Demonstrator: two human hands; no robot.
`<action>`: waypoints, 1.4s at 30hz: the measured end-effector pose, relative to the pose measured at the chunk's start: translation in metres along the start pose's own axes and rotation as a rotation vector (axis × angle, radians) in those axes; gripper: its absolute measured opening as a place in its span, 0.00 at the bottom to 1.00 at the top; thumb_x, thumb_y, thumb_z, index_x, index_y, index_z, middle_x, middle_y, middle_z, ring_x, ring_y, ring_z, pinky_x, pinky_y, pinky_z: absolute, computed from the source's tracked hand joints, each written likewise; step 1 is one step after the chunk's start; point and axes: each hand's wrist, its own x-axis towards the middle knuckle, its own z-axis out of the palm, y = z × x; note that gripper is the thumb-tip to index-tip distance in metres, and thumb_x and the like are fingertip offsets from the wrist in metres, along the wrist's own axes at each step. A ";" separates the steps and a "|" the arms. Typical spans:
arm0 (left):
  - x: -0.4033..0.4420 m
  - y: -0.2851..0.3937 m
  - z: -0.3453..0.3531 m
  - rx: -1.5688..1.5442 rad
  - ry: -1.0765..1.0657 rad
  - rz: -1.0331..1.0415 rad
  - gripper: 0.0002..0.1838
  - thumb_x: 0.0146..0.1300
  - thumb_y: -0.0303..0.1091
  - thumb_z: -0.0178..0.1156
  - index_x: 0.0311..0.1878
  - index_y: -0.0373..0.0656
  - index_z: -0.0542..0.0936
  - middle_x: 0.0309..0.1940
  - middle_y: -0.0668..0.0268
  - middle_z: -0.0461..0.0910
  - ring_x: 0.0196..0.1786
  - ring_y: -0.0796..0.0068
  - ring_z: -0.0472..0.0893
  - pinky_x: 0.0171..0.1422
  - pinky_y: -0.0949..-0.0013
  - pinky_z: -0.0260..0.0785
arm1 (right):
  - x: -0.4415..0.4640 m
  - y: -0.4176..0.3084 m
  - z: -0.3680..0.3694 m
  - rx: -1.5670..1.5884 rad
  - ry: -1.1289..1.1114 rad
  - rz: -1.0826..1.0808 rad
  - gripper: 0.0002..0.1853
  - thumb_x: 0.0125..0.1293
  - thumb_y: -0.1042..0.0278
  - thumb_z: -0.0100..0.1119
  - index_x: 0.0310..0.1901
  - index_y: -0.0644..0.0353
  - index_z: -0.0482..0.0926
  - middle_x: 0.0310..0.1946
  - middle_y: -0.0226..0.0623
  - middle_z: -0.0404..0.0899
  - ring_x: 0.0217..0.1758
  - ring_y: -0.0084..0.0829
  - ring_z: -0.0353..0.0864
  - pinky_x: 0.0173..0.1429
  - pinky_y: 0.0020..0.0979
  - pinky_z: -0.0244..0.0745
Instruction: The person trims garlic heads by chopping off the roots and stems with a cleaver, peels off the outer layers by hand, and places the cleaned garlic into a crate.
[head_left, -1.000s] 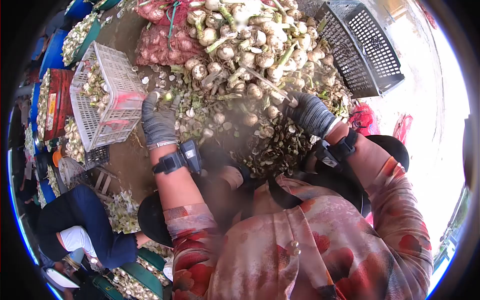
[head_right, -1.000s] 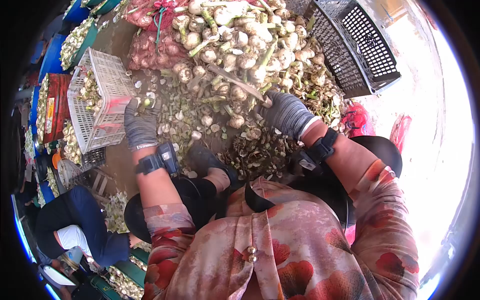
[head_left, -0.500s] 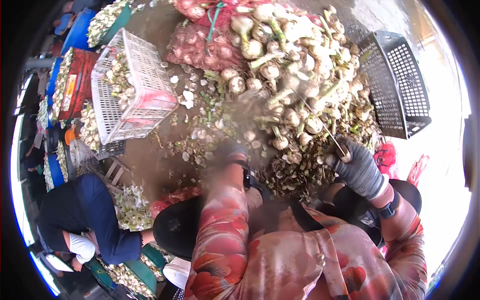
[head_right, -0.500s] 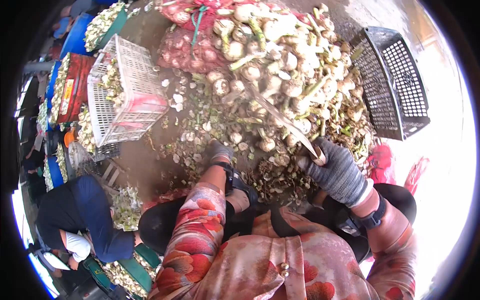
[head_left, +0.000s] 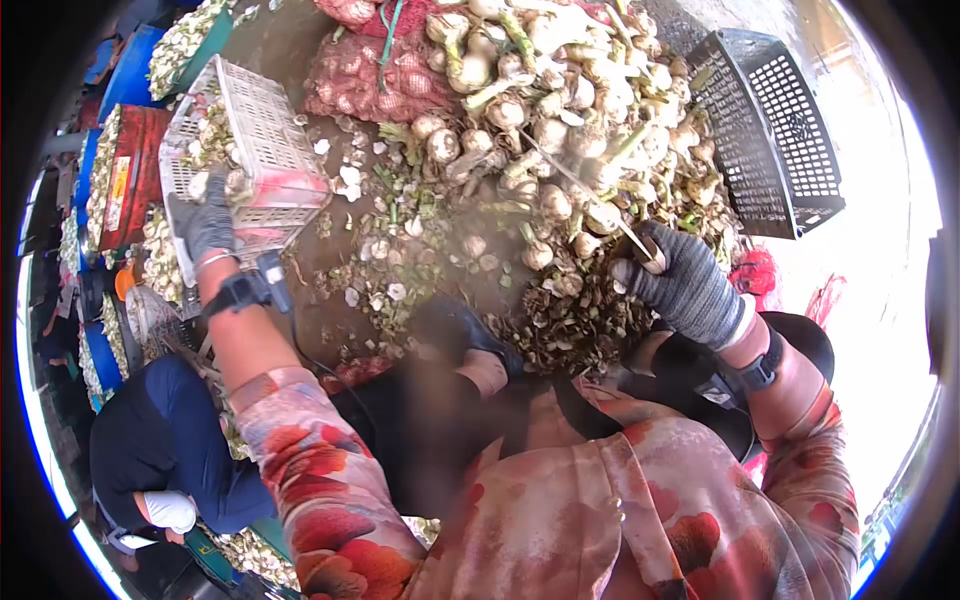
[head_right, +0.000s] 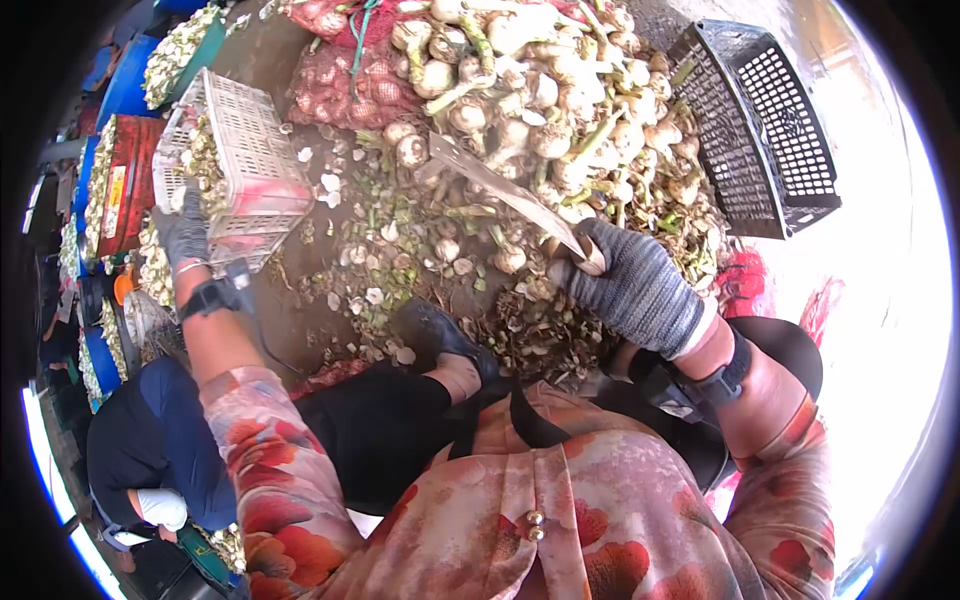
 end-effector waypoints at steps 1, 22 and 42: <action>0.011 0.011 -0.015 0.115 0.059 -0.077 0.51 0.53 0.58 0.68 0.71 0.33 0.58 0.65 0.41 0.65 0.61 0.49 0.74 0.65 0.61 0.68 | -0.001 0.004 0.000 0.036 -0.012 0.026 0.10 0.65 0.61 0.62 0.39 0.60 0.77 0.27 0.32 0.74 0.32 0.23 0.70 0.40 0.29 0.71; -0.205 0.099 0.012 -1.221 -1.020 -0.531 0.15 0.62 0.41 0.60 0.48 0.43 0.79 0.37 0.63 0.81 0.30 0.68 0.81 0.31 0.65 0.79 | 0.006 -0.001 0.016 0.047 0.049 -0.058 0.12 0.66 0.61 0.64 0.40 0.61 0.78 0.28 0.22 0.75 0.32 0.16 0.68 0.37 0.22 0.67; -0.251 -0.314 -0.242 0.146 -0.815 -0.277 0.26 0.66 0.46 0.56 0.64 0.44 0.70 0.49 0.55 0.79 0.48 0.59 0.80 0.49 0.62 0.77 | -0.002 0.030 0.022 -0.102 0.115 -0.183 0.16 0.65 0.53 0.64 0.36 0.58 0.78 0.21 0.15 0.61 0.23 0.13 0.53 0.25 0.21 0.50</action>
